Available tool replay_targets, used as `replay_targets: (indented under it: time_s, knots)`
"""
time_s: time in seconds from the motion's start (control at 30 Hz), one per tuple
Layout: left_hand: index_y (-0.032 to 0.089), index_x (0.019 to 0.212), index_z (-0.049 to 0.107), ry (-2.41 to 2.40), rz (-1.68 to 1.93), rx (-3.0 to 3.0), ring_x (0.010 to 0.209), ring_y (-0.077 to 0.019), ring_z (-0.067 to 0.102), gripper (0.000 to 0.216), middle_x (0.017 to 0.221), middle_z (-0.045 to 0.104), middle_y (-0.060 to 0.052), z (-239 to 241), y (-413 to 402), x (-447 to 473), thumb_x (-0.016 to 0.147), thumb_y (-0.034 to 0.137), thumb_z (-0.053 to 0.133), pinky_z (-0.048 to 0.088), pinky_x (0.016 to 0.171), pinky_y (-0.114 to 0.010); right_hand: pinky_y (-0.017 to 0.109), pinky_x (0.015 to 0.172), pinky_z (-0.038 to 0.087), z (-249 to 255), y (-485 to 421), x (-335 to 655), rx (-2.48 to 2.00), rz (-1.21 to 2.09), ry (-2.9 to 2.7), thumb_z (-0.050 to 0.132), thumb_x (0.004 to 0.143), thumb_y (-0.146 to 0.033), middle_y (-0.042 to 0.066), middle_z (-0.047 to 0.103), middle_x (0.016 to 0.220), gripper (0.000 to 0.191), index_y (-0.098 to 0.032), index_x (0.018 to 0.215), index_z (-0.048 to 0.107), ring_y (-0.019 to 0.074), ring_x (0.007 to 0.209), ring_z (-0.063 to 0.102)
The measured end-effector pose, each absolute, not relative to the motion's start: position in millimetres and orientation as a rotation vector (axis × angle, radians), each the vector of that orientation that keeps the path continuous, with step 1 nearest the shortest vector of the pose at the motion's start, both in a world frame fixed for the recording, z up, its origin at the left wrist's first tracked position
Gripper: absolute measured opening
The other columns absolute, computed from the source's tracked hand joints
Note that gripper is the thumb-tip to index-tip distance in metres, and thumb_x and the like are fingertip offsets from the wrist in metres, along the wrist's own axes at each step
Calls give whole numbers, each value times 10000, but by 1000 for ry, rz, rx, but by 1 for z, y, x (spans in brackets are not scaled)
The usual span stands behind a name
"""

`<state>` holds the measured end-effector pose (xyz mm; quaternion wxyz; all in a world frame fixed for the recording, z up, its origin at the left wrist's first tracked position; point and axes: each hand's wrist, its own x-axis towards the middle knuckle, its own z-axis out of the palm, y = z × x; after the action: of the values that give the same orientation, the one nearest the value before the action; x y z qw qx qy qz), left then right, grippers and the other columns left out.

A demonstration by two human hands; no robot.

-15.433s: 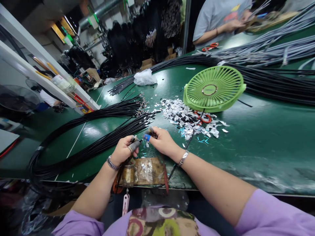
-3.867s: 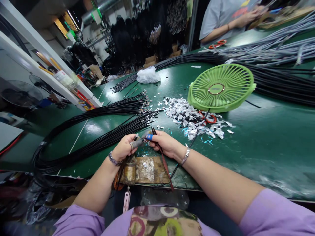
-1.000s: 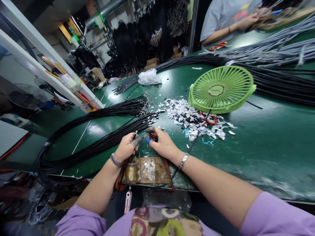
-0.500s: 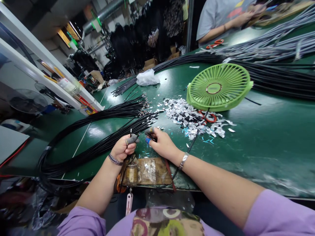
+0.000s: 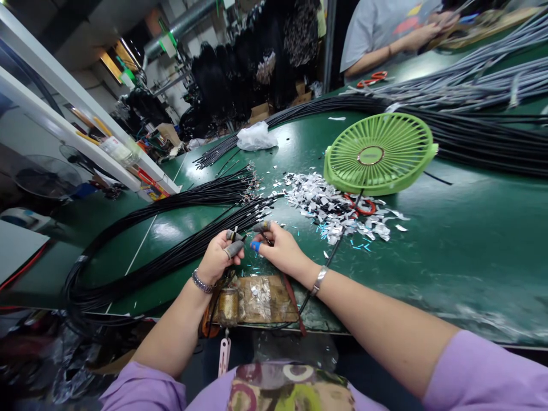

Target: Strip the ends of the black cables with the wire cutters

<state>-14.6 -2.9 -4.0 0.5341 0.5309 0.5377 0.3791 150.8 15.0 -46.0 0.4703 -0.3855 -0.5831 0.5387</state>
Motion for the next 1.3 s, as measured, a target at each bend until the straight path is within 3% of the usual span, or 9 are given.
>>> replay_targets:
  time_s: [0.2,0.4,0.63,0.8,0.93,1.1,1.3]
  knots:
    - [172,776,514,1342,879,1481,471,-88,525,197,571,579,30,-11,-7,-13,728,319,637,398,458,-192,291,655,487,-37,10,149,-934,1494,-1262,700,628,-349,24,674,824,418,-202,965,501,166,754,628]
    - [188,785,519,1453,774,1890,542,-112,550,34,632,609,13,-12,-10,-15,792,205,548,404,531,-216,230,509,387,-26,8,151,-1016,1586,-1176,741,564,-369,-20,628,708,450,-189,904,508,110,587,526]
    - [189,811,536,1546,702,2330,663,-173,599,32,722,638,-42,-11,-11,-16,800,181,507,427,620,-267,194,419,243,-24,8,151,-1064,1674,-1082,781,479,-323,-70,533,585,464,-190,823,499,59,481,394]
    - [194,850,547,1606,704,2337,689,-181,604,72,752,647,-48,-11,-12,-15,783,178,524,432,635,-275,180,398,204,-23,9,150,-958,1853,-883,785,437,-258,-87,485,568,476,-196,801,486,42,457,353]
    - [191,791,510,1562,801,2028,587,-136,556,37,653,598,-10,-10,-10,-15,788,225,526,413,585,-251,174,395,183,-22,11,153,-907,1901,-838,753,492,-274,-64,508,588,393,-190,763,482,37,460,331]
    - [181,729,456,1374,855,1511,423,-71,402,222,495,461,63,-9,-4,-17,782,373,555,336,463,-201,187,413,271,-25,15,159,-1019,1621,-1049,683,563,-246,-41,567,666,344,-193,854,508,58,486,386]
    - [167,726,476,1330,878,1578,502,-75,415,232,563,477,49,-17,-2,-18,763,363,594,340,497,-200,260,551,444,-35,13,156,-999,1242,-1539,637,615,-193,31,677,871,339,-209,927,505,102,563,513]
